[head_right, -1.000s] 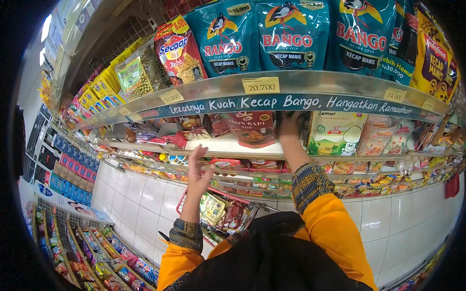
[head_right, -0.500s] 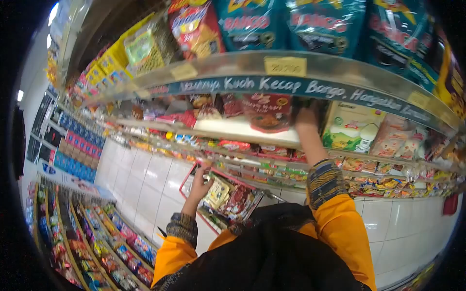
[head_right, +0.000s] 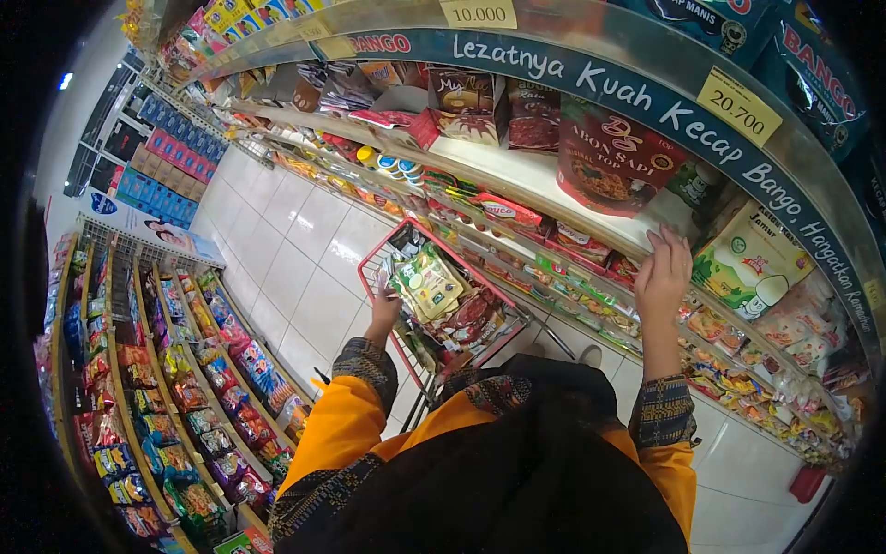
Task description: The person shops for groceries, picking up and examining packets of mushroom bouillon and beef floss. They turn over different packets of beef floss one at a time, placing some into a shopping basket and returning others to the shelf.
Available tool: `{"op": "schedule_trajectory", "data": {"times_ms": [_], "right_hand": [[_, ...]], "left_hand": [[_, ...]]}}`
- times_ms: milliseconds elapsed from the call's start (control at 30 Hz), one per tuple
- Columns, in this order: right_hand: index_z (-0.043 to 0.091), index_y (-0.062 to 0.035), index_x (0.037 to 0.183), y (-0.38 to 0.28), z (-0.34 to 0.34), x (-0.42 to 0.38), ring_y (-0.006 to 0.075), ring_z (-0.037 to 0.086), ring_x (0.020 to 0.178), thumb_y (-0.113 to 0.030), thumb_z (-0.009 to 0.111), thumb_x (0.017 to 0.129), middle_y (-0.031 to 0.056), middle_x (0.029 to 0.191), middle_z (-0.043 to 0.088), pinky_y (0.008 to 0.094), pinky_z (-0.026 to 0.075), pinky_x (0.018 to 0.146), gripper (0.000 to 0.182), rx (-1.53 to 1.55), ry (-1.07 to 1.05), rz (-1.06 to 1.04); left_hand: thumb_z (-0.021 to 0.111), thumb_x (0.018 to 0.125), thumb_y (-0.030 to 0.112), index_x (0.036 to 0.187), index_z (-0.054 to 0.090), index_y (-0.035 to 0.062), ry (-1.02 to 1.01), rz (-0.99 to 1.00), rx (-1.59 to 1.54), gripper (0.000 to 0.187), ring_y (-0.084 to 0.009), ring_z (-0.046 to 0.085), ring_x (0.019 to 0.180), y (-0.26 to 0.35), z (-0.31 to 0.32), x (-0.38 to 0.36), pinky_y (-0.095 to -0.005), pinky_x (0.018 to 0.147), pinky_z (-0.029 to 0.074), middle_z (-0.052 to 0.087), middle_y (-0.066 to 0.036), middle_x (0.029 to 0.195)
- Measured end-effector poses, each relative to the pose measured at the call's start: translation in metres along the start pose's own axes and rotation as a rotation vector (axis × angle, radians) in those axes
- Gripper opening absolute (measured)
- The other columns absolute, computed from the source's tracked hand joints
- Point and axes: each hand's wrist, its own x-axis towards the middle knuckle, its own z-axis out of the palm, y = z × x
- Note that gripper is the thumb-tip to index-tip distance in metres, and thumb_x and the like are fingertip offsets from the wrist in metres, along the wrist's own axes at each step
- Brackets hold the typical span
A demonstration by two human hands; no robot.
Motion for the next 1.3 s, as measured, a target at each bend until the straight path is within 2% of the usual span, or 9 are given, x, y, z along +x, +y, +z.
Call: {"op": "schedule_trajectory", "data": {"times_ms": [333,400,467,533,600,667,933,967,1300], "right_hand": [[0.052,-0.0042,0.081,-0.002,0.004,0.001,0.0229,0.051,0.087,0.003,0.049,0.062,0.0079,0.088,0.054,0.0409,0.034,0.088,0.021,-0.1,-0.007,-0.066],[0.052,-0.0045,0.081,-0.002,0.005,0.002,0.0222,0.051,0.086,0.003,0.048,0.061,0.0076,0.087,0.054,0.0408,0.033,0.089,0.021,-0.125,-0.014,-0.058],[0.052,-0.0045,0.08,-0.002,0.005,0.002,0.0216,0.052,0.084,0.002,0.048,0.061,0.0074,0.085,0.054,0.0407,0.033,0.089,0.021,-0.124,-0.019,-0.058],[0.052,-0.0046,0.08,-0.002,0.006,0.004,0.0213,0.052,0.083,0.002,0.049,0.061,0.0071,0.083,0.054,0.0408,0.033,0.088,0.02,-0.132,-0.006,-0.07],[0.051,-0.0046,0.079,-0.002,0.006,0.003,0.0212,0.052,0.082,0.002,0.049,0.061,0.0069,0.082,0.054,0.041,0.034,0.088,0.02,-0.123,-0.01,-0.054],[0.051,-0.0048,0.079,-0.004,0.005,0.003,0.0211,0.052,0.081,0.002,0.049,0.061,0.0068,0.081,0.054,0.0413,0.034,0.088,0.02,-0.125,-0.006,-0.046],[0.051,-0.005,0.08,0.0,0.009,0.0,0.0205,0.052,0.078,0.002,0.05,0.061,0.0064,0.079,0.053,0.0419,0.035,0.087,0.02,-0.123,0.035,-0.054],[0.051,-0.005,0.08,0.0,0.008,-0.001,0.0205,0.052,0.078,0.002,0.05,0.061,0.0064,0.079,0.053,0.0419,0.035,0.087,0.02,-0.13,0.045,-0.046],[0.051,-0.0015,0.086,-0.046,-0.009,-0.003,0.0253,0.053,0.082,0.0,0.047,0.072,0.0122,0.083,0.054,0.0365,0.041,0.079,0.014,0.394,0.083,0.159]], "left_hand": [[0.042,0.078,0.018,0.092,0.059,0.0122,-0.282,0.38,0.65,0.023,-0.0349,0.056,0.075,-0.068,0.087,0.007,-0.0411,0.07,0.044,0.058,-0.019,0.083],[0.056,0.068,0.013,0.104,0.05,0.0034,-0.271,-0.419,-0.305,0.038,-0.0336,0.054,0.084,-0.098,0.114,0.025,-0.0379,0.07,0.044,0.057,-0.019,0.089],[0.061,0.068,0.018,0.11,0.047,0.0049,-0.382,-0.384,-0.016,0.046,-0.0301,0.054,0.088,-0.054,0.09,0.014,-0.0361,0.073,0.043,0.056,-0.017,0.094],[0.042,0.08,0.039,0.103,0.055,0.0179,-0.553,0.125,0.729,0.034,-0.0305,0.054,0.088,-0.036,0.076,0.005,-0.0364,0.077,0.042,0.056,-0.014,0.098],[0.051,0.076,0.038,0.103,0.055,0.0101,-0.523,0.081,0.582,0.039,-0.0275,0.056,0.084,-0.021,0.076,-0.005,-0.0337,0.073,0.043,0.058,-0.014,0.094],[0.06,0.072,0.029,0.1,0.053,-0.0021,-0.159,-0.603,-0.101,0.042,-0.0233,0.056,0.081,-0.022,0.092,-0.004,-0.0309,0.069,0.043,0.058,-0.014,0.091],[0.058,0.072,0.015,0.1,0.046,0.0037,-0.181,-0.152,-0.882,0.033,-0.0233,0.053,0.081,0.008,0.07,-0.019,-0.0361,0.068,0.047,0.052,-0.009,0.091],[0.054,0.072,0.011,0.093,0.047,0.0033,-0.145,-0.449,-1.178,0.024,-0.0224,0.051,0.081,0.055,0.05,-0.027,-0.0387,0.072,0.044,0.052,-0.008,0.091],[0.051,0.049,0.009,0.118,0.032,-0.009,-0.883,0.055,-1.351,0.073,-0.0346,0.05,0.097,0.181,-0.044,-0.067,-0.0403,0.085,0.041,0.047,-0.024,0.109]]}}
